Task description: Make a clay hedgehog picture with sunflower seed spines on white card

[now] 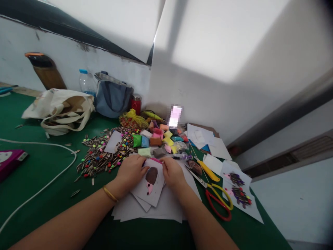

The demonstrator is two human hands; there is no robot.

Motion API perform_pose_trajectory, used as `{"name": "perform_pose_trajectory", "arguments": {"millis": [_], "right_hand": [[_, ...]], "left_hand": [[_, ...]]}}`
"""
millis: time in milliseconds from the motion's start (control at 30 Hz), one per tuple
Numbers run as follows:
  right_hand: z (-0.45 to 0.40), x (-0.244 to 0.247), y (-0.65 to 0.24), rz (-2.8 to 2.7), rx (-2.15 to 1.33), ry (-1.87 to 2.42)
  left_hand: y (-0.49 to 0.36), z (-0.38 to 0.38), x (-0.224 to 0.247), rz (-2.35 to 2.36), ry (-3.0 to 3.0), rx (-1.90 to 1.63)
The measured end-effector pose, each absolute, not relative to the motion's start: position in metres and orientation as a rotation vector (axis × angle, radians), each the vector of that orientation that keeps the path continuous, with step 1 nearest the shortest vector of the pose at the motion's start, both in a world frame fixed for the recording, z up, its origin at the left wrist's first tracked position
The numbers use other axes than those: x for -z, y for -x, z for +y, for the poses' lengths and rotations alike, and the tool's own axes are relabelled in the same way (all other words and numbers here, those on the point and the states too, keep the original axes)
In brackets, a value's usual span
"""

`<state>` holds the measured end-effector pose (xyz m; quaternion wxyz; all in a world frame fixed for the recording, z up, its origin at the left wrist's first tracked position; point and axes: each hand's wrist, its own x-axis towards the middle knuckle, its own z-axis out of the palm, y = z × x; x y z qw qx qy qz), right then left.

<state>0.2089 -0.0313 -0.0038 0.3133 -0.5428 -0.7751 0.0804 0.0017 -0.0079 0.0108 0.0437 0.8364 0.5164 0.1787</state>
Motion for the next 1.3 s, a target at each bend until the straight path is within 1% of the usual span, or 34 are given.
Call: {"name": "perform_pose_trajectory", "arguments": {"millis": [200, 433, 733, 1300], "right_hand": [[-0.032, 0.009, -0.208, -2.037, -0.222, 1.471], [-0.036, -0.001, -0.206, -2.001, -0.261, 1.54], [-0.041, -0.002, -0.193, -2.085, -0.28, 1.663], [-0.043, -0.004, -0.188, -2.167, -0.209, 1.681]], "left_hand": [[-0.001, -0.003, -0.005, 1.585, -2.577, -0.522], [-0.006, -0.002, -0.002, 1.524, -2.426, -0.714], [-0.012, -0.005, 0.0, 1.478, -2.292, -0.641], [-0.011, -0.004, 0.002, 1.48, -2.269, -0.643]]}}
